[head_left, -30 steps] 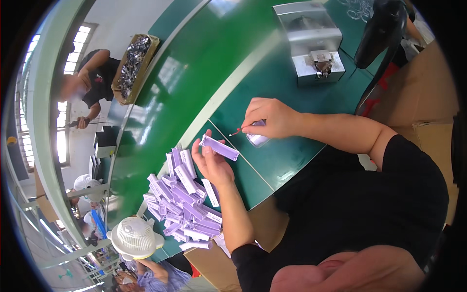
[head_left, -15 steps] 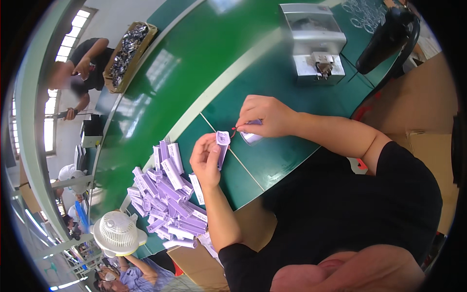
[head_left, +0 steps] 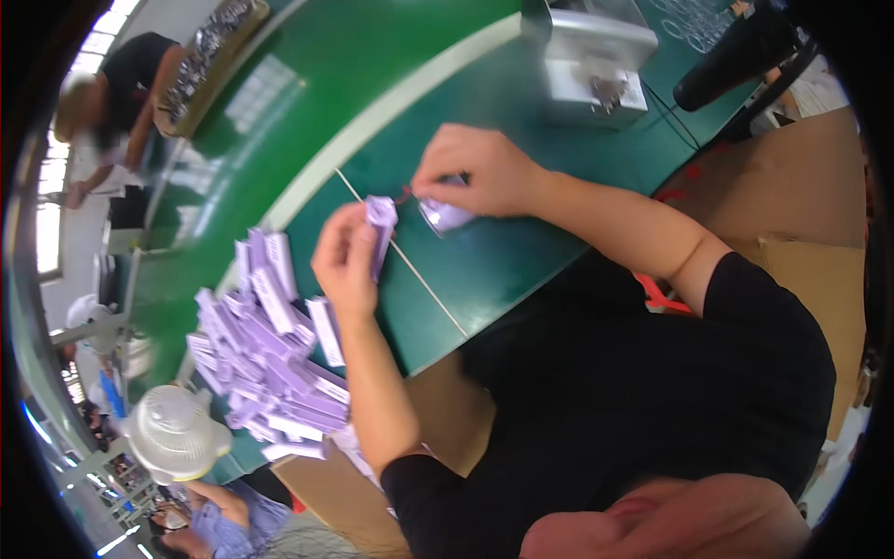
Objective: Assembling electronic components by inserting parts into casings and securing them with an electric screwdriver.
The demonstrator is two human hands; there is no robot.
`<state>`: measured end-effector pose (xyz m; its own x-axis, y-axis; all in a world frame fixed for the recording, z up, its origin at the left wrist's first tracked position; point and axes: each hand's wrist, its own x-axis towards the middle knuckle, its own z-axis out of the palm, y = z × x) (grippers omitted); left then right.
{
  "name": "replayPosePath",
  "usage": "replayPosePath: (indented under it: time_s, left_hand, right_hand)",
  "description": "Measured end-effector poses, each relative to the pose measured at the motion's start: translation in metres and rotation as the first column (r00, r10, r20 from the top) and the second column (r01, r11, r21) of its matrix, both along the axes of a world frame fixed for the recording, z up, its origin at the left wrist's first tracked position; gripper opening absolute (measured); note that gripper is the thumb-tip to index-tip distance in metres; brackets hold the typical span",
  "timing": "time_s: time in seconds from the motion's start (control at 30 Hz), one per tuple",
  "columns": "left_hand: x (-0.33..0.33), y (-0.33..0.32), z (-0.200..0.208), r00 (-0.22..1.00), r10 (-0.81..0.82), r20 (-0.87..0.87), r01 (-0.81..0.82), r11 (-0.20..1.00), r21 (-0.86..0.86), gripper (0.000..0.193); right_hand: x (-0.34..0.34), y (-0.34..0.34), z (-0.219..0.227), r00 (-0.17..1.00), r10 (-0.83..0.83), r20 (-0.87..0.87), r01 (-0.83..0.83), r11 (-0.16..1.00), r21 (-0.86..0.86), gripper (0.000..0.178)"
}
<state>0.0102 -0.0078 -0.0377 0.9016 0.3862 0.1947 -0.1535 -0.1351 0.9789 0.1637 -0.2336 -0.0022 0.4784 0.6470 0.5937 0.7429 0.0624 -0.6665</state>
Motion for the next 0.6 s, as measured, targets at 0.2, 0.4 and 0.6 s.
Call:
replayPosePath:
  time_s: [0.2, 0.4, 0.6]
  left_hand:
    - [0.016, -0.015, 0.011, 0.997, 0.023, 0.075, -0.020, 0.999, -0.039, 0.027]
    - [0.015, -0.022, 0.004, 0.993, 0.110, 0.039, -0.110, 0.994, -0.010, 0.029]
    - [0.011, -0.026, -0.001, 0.984, 0.141, 0.109, -0.158, 0.973, 0.168, 0.027]
  right_hand:
    - [0.002, 0.003, 0.000, 1.000, -0.016, -0.026, 0.014, 0.998, -0.061, 0.018]
    - [0.005, 0.004, -0.011, 0.970, -0.066, -0.233, 0.039, 0.992, -0.118, 0.013]
    - [0.006, 0.008, -0.009, 0.971, -0.038, -0.238, 0.011, 0.994, -0.111, 0.016]
